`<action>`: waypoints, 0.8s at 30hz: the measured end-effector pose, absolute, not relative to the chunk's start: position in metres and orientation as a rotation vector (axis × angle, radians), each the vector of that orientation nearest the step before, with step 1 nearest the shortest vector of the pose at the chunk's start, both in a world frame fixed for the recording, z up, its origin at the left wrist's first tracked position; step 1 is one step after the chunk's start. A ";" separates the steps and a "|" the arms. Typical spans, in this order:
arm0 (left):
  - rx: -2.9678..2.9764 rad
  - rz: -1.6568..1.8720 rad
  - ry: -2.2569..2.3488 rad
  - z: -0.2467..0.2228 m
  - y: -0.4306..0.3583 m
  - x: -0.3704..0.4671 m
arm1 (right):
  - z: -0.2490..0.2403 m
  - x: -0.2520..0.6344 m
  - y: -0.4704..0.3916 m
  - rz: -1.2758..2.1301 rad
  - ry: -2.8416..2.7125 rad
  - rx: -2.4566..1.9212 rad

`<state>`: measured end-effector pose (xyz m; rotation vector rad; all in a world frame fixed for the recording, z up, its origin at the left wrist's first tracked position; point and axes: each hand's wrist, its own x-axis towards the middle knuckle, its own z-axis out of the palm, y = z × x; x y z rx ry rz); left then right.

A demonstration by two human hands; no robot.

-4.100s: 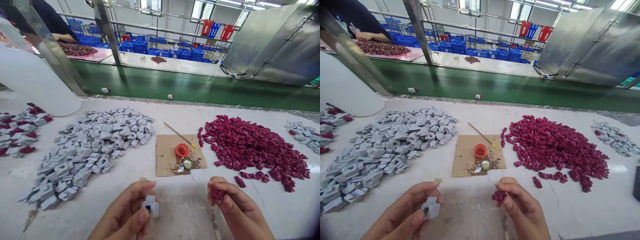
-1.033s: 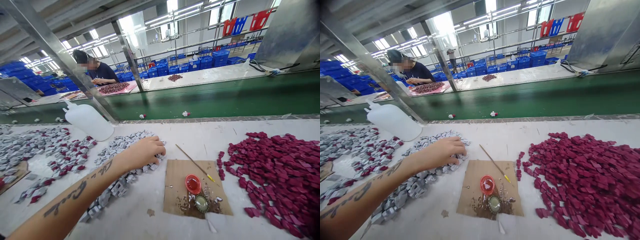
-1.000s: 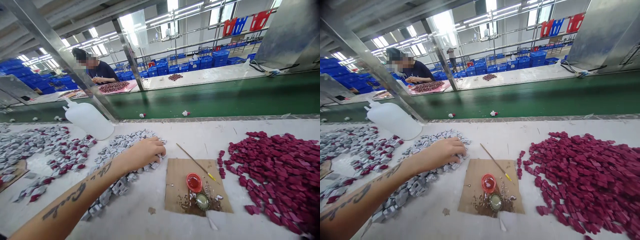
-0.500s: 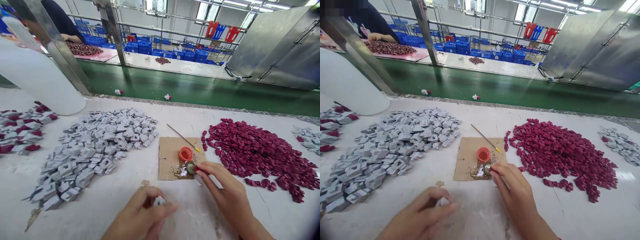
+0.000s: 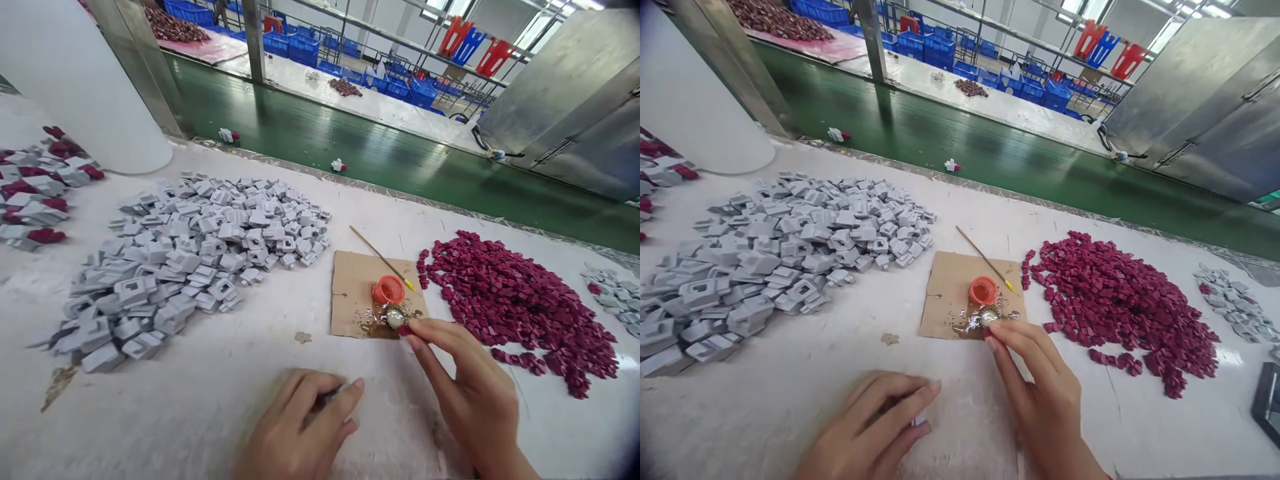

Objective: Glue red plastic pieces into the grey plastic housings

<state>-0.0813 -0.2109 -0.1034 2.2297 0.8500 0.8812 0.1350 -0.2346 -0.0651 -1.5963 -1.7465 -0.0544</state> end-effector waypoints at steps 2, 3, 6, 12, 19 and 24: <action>2.132 0.855 0.854 -0.103 -0.209 -0.083 | -0.064 0.122 -0.248 0.135 -1.626 -1.569; 2.090 0.843 0.851 -0.104 -0.209 -0.084 | -0.065 0.115 -0.254 0.241 -1.579 -1.551; 2.011 0.846 0.836 -0.104 -0.208 -0.085 | -0.072 0.097 -0.268 0.457 -1.525 -1.503; 2.000 0.873 0.844 -0.103 -0.209 -0.084 | -0.087 0.084 -0.271 0.520 -1.547 -1.455; 1.979 0.872 0.835 -0.102 -0.206 -0.085 | -0.082 0.088 -0.267 0.519 -1.822 -1.344; 2.061 0.838 0.868 -0.102 -0.208 -0.084 | -0.084 0.081 -0.264 0.546 -1.811 -1.344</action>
